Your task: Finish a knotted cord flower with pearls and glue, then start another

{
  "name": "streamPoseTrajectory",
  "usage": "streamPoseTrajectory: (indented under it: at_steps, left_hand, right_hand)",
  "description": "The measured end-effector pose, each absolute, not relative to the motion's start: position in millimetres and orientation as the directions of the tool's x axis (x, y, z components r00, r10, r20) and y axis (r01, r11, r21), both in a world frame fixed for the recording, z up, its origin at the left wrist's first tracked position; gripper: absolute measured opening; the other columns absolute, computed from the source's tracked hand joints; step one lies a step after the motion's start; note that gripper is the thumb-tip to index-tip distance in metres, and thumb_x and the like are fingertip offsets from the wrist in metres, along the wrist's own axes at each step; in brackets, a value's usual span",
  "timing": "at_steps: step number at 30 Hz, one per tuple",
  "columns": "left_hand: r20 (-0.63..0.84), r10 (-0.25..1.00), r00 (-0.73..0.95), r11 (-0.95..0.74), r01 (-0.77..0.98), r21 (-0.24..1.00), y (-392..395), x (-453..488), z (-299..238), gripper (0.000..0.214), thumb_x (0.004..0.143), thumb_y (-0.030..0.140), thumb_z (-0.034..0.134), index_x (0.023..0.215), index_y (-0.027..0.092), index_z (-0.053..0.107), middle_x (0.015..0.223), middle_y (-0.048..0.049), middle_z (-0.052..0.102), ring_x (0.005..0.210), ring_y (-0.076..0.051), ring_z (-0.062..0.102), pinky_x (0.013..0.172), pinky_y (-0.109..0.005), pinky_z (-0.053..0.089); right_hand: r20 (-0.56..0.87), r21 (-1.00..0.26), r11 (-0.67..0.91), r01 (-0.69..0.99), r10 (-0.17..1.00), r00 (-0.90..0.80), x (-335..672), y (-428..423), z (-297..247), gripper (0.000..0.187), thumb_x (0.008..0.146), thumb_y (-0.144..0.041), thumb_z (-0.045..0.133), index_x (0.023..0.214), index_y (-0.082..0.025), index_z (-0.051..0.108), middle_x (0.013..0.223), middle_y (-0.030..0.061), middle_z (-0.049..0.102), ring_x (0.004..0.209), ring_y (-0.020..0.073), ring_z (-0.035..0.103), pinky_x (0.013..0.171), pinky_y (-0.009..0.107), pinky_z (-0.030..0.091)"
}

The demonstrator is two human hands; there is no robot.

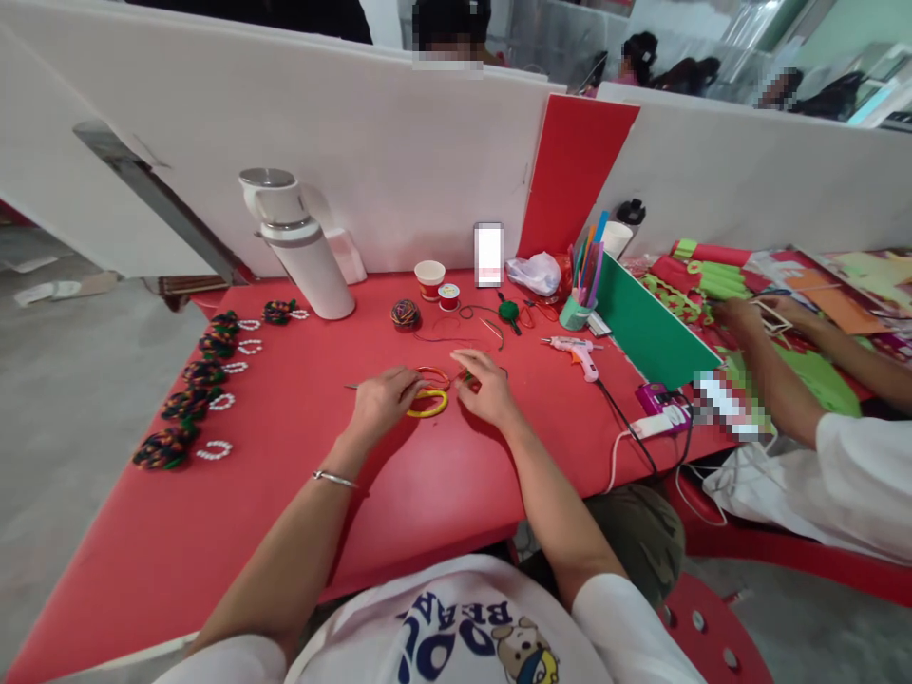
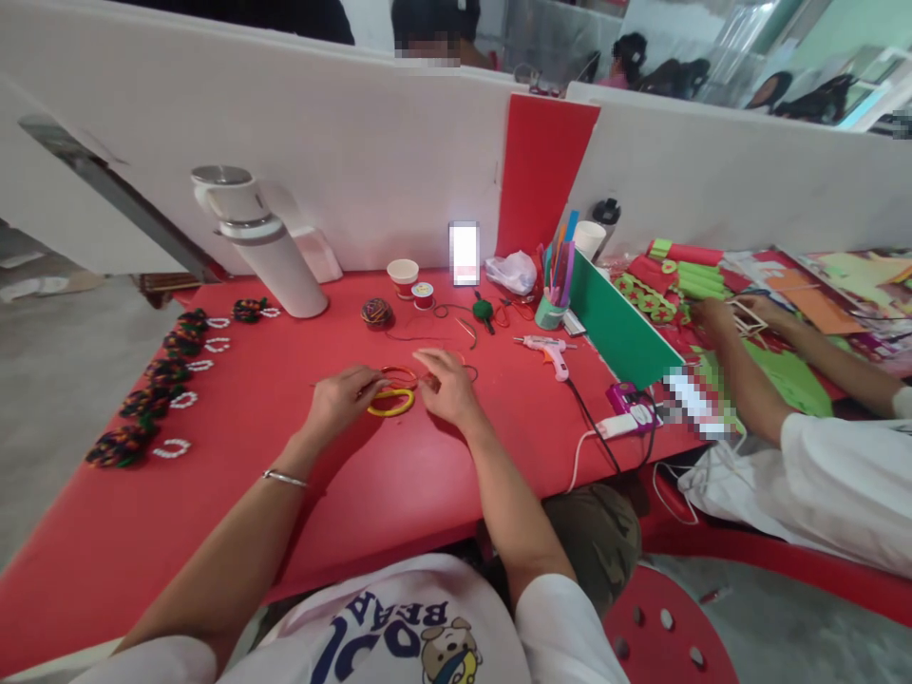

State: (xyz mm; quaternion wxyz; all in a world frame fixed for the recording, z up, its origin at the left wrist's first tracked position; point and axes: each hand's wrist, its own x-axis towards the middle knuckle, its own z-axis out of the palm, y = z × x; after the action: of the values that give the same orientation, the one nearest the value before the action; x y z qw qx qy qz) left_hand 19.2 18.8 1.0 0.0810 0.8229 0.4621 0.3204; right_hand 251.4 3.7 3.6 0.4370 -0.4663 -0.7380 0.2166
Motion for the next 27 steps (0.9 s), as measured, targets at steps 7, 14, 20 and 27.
streamPoseTrajectory:
  at_steps: [7, 14, 20, 27]
  left_hand:
    - [0.510, 0.723, 0.466, -0.690, 0.529, 0.494, 6.8, 40.7, 1.4, 0.024, 0.098, 0.028, 0.055, 0.085, 0.019, 0.073, 0.078, -0.0056, 0.070, 0.071, -0.016, 0.065, 0.065, -0.024, 0.044]
    - [0.517, 0.705, 0.486, -0.708, 0.531, 0.466, 6.6, 37.2, 6.0, 0.030, 0.102, 0.035, 0.052, 0.089, 0.019, 0.075, 0.078, -0.0058, 0.069, 0.068, -0.016, 0.063, 0.062, -0.024, 0.043]
    - [0.482, 0.768, 0.422, -0.631, 0.627, 0.457, 12.0, 21.0, 11.5, 0.028, 0.101, 0.031, 0.051, 0.091, 0.019, 0.074, 0.085, -0.0073, 0.070, 0.073, -0.017, 0.064, 0.065, -0.025, 0.043]
    - [0.442, 0.807, 0.391, -0.584, 0.638, 0.501, 7.1, 26.6, 13.5, 0.026, 0.099, 0.030, 0.052, 0.088, 0.019, 0.072, 0.086, -0.0074, 0.070, 0.074, -0.017, 0.063, 0.066, -0.027, 0.043]
  right_hand:
    - [0.240, -0.937, 0.303, 0.175, 0.920, -0.310, 236.3, -0.9, 0.9, 0.038, 0.082, -0.036, 0.082, 0.117, -0.023, 0.079, 0.112, 0.0081, 0.079, 0.101, 0.0210, 0.073, 0.094, 0.034, 0.057]
    - [0.126, -0.976, 0.174, 0.128, 0.940, -0.317, 241.7, -0.4, -2.8, 0.035, 0.081, -0.041, 0.083, 0.108, -0.019, 0.082, 0.091, 0.0053, 0.080, 0.076, 0.0159, 0.071, 0.071, 0.025, 0.054]
    - [0.218, -0.920, 0.282, 0.272, 0.945, -0.244, 249.0, 1.3, 2.3, 0.018, 0.087, -0.034, 0.078, 0.096, -0.019, 0.084, 0.083, 0.0045, 0.078, 0.074, 0.0148, 0.070, 0.074, 0.026, 0.054]
    - [0.311, -0.900, 0.352, 0.255, 0.931, -0.189, 243.8, 0.0, 7.8, 0.040, 0.081, -0.036, 0.084, 0.118, -0.024, 0.077, 0.124, 0.0100, 0.075, 0.113, 0.0205, 0.071, 0.096, 0.033, 0.057]
